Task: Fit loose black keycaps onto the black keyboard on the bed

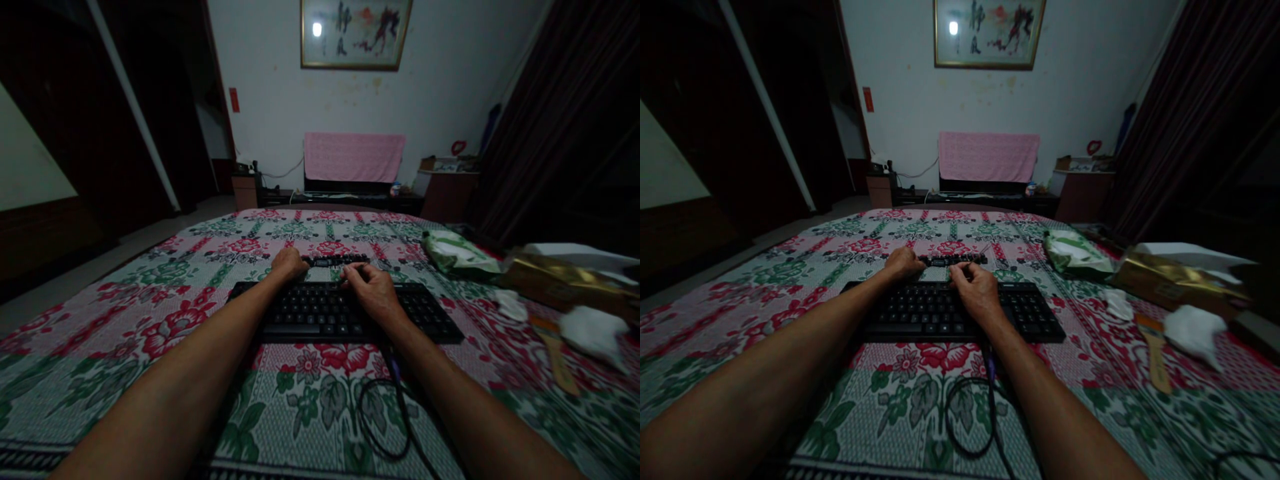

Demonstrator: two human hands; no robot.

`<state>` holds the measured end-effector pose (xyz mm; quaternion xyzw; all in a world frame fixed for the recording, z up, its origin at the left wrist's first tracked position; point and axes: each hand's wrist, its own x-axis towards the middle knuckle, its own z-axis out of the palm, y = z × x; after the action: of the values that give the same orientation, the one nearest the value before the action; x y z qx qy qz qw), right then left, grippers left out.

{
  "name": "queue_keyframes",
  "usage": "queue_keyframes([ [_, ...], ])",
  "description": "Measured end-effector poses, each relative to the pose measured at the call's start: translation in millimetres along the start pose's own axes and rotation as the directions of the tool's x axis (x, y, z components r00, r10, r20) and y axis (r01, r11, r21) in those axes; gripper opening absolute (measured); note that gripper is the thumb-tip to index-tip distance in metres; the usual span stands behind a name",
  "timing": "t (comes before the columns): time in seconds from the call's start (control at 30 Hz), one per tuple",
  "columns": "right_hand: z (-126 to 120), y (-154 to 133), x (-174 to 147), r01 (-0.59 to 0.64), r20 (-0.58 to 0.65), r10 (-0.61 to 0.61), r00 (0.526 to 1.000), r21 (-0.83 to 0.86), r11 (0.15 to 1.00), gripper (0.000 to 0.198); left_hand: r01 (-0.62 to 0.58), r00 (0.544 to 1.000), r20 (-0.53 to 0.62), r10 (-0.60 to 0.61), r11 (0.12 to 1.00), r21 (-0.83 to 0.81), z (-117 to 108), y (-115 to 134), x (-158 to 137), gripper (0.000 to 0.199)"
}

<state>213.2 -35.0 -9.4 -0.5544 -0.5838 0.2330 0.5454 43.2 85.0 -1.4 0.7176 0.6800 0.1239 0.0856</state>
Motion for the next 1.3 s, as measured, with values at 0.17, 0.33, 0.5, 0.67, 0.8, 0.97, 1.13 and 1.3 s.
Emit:
queue_keyframes([
  [0.17,0.4,-0.5,-0.1,-0.003,0.004,0.003,1.000,0.014,1.000,0.034,0.009,1.000,0.017,-0.009,1.000,-0.010,-1.3,1.0,-1.8,0.037],
  [0.33,-0.8,-2.7,-1.5,0.004,0.008,-0.004,1.000,-0.003,1.000,0.033,-0.040,0.995,0.090,0.043,0.999,-0.029,-13.1,-2.2,-4.9,0.028],
  [0.5,-0.7,-0.2,-0.4,0.019,0.006,-0.019,1.000,0.005,1.000,0.033,-0.138,0.973,0.181,0.143,0.990,-0.038,-32.0,-23.7,-15.2,0.025],
  [0.67,-0.1,2.5,1.1,0.009,0.025,-0.011,1.000,0.071,0.997,0.035,-0.269,0.913,0.256,0.318,0.940,-0.209,-36.3,-48.8,-33.7,0.031],
  [0.8,-0.3,-2.6,-0.2,-0.023,0.063,0.014,0.998,0.142,0.990,0.034,-0.271,0.908,0.255,0.333,0.930,-0.249,-35.1,-51.3,-44.3,0.030],
  [0.97,2.8,-9.3,-2.5,-0.014,0.111,-0.007,0.994,0.192,0.981,0.032,-0.311,0.885,0.262,0.385,0.907,-0.283,-31.1,-44.4,-47.7,0.027],
  [1.13,3.4,-7.3,-4.0,0.009,0.136,-0.030,0.990,0.149,0.989,0.034,-0.341,0.881,0.242,0.407,0.900,-0.272,-28.1,-38.3,-52.2,0.026],
  [1.3,-2.9,-7.0,1.0,-0.033,0.158,0.002,0.987,0.194,0.980,0.031,-0.351,0.892,0.228,0.391,0.915,-0.198,-25.8,-30.0,-57.6,0.024],
])
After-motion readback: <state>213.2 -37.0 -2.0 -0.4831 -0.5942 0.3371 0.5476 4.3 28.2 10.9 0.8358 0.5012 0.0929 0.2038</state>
